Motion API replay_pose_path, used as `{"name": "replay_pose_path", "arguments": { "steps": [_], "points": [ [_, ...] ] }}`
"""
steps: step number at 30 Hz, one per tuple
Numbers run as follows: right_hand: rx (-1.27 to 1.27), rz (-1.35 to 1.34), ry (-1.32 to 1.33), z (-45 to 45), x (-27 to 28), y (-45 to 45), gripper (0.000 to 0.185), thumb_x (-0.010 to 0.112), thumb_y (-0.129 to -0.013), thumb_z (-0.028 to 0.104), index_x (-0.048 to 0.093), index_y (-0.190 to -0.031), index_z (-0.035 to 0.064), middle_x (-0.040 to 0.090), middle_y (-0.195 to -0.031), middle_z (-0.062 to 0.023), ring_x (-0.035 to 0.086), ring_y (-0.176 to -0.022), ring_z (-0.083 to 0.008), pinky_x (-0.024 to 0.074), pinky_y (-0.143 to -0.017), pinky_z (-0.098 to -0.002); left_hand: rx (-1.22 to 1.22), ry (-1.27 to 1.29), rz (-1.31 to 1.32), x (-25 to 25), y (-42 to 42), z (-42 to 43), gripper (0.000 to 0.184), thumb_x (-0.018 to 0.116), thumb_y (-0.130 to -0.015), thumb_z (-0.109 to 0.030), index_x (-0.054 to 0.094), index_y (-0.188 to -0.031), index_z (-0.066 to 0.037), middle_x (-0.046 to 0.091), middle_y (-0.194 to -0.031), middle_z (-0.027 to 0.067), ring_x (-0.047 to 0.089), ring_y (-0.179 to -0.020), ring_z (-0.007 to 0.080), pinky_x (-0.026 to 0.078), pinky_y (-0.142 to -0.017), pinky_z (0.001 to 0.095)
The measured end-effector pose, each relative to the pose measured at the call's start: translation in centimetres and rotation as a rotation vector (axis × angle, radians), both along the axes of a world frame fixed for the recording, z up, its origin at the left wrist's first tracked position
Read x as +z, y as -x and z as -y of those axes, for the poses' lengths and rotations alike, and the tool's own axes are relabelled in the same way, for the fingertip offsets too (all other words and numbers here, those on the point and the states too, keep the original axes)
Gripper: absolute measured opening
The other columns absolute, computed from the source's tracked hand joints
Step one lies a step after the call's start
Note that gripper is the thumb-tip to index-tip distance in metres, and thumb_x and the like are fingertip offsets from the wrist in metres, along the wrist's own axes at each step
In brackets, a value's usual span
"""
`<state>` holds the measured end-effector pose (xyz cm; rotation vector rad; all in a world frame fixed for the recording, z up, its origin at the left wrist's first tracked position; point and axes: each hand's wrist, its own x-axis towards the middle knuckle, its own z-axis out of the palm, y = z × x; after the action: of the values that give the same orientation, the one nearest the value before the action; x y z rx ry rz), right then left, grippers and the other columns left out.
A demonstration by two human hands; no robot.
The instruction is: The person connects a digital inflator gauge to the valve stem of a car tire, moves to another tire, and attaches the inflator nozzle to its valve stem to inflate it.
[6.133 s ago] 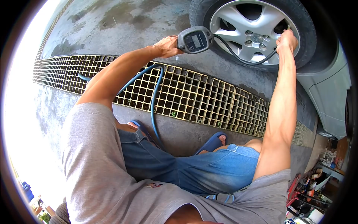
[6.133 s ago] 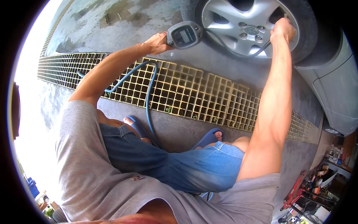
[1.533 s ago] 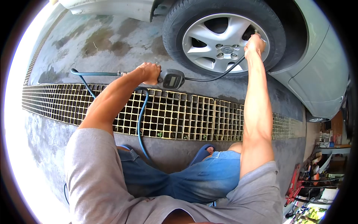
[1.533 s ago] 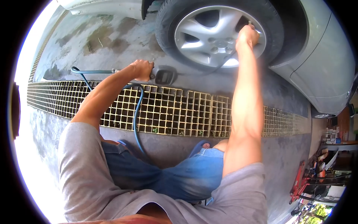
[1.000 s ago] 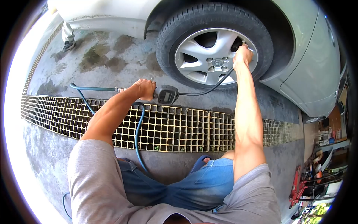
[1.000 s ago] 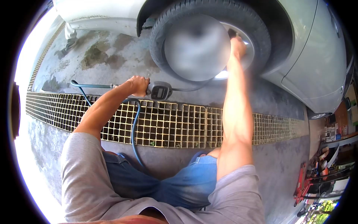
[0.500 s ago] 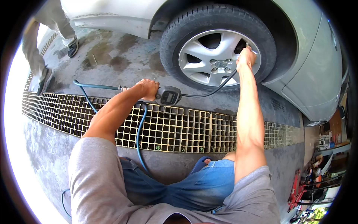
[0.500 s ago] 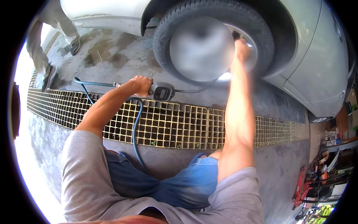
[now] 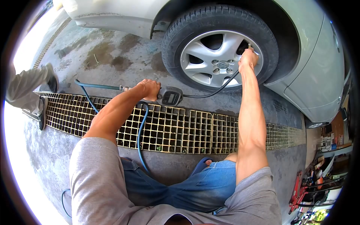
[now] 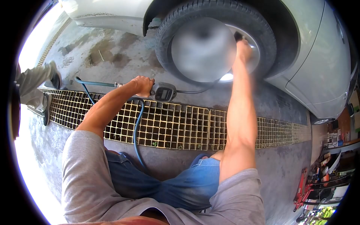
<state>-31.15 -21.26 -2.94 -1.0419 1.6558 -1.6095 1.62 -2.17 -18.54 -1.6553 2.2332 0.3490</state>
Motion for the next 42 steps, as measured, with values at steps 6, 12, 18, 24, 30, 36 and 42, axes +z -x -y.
{"name": "replay_pose_path", "arguments": {
  "steps": [6, 12, 18, 24, 30, 36, 42],
  "points": [
    [0.0, -0.014, 0.001, -0.3, 0.1, 0.0, 0.03, 0.051, -0.097, 0.028, 0.056, -0.075, 0.0075, 0.043, -0.054, 0.0004, 0.038, -0.041, -0.0115, 0.0263, -0.038, -0.0285, 0.019, -0.006, 0.004, 0.4, 0.2, -0.2, 0.053, 0.069, -0.079, -0.024, 0.061, -0.124, 0.003, 0.072, -0.115, 0.0218, 0.068, -0.112, 0.0357, 0.054, -0.095, 0.0447],
    [-0.007, -0.005, -0.017, -0.6, 0.3, -0.3, 0.033, 0.048, -0.098, 0.028, 0.051, -0.072, 0.0091, 0.043, -0.054, -0.0005, 0.039, -0.04, -0.0118, 0.0263, -0.038, -0.0284, 0.028, -0.009, 0.009, 0.1, 0.3, 0.0, 0.053, 0.069, -0.079, -0.025, 0.061, -0.124, 0.003, 0.072, -0.115, 0.0214, 0.069, -0.112, 0.0363, 0.054, -0.095, 0.045],
    [0.028, -0.002, 0.013, -0.8, 0.3, -0.2, 0.034, 0.046, -0.099, 0.028, 0.05, -0.071, 0.0087, 0.043, -0.055, -0.0008, 0.038, -0.04, -0.0116, 0.0269, -0.038, -0.0283, 0.032, -0.005, -0.002, 0.0, 0.2, 0.0, 0.052, 0.07, -0.078, -0.023, 0.063, -0.123, 0.002, 0.072, -0.115, 0.0218, 0.069, -0.112, 0.0357, 0.055, -0.095, 0.0447],
    [0.014, -0.027, 0.004, 0.3, -0.2, 0.3, 0.036, 0.046, -0.099, 0.029, 0.05, -0.069, 0.0098, 0.043, -0.054, -0.0006, 0.038, -0.04, -0.0114, 0.0263, -0.038, -0.0282, 0.029, 0.01, -0.018, -0.3, 0.0, 0.0, 0.051, 0.069, -0.077, -0.022, 0.063, -0.122, 0.002, 0.072, -0.114, 0.0221, 0.069, -0.111, 0.0358, 0.055, -0.095, 0.044],
    [0.011, -0.033, -0.001, 0.5, -0.4, 0.4, 0.037, 0.046, -0.1, 0.03, 0.049, -0.068, 0.0101, 0.044, -0.054, -0.0004, 0.038, -0.041, -0.0115, 0.0276, -0.038, -0.0284, 0.034, 0.01, -0.015, -0.3, 0.1, 0.0, 0.051, 0.069, -0.077, -0.021, 0.064, -0.121, 0.003, 0.072, -0.114, 0.0224, 0.069, -0.111, 0.0358, 0.054, -0.095, 0.0436],
    [0.0, -0.005, -0.008, -0.2, 0.1, -0.1, 0.039, 0.046, -0.1, 0.03, 0.049, -0.067, 0.0098, 0.041, -0.052, 0.0007, 0.038, -0.04, -0.0108, 0.0265, -0.038, -0.0281, 0.033, 0.005, -0.012, -0.2, 0.2, 0.0, 0.051, 0.068, -0.077, -0.021, 0.063, -0.121, 0.004, 0.072, -0.114, 0.0223, 0.069, -0.111, 0.0357, 0.055, -0.095, 0.0438],
    [0.028, -0.092, 0.038, 0.8, -0.8, 0.6, 0.04, 0.045, -0.1, 0.03, 0.047, -0.065, 0.0102, 0.04, -0.052, 0.0009, 0.036, -0.038, -0.0105, 0.024, -0.036, -0.0276, 0.021, 0.005, -0.019, -0.5, 0.1, 0.1, 0.05, 0.067, -0.078, -0.022, 0.062, -0.121, 0.003, 0.072, -0.112, 0.0225, 0.069, -0.109, 0.0369, 0.055, -0.094, 0.0454]
  ]
}}
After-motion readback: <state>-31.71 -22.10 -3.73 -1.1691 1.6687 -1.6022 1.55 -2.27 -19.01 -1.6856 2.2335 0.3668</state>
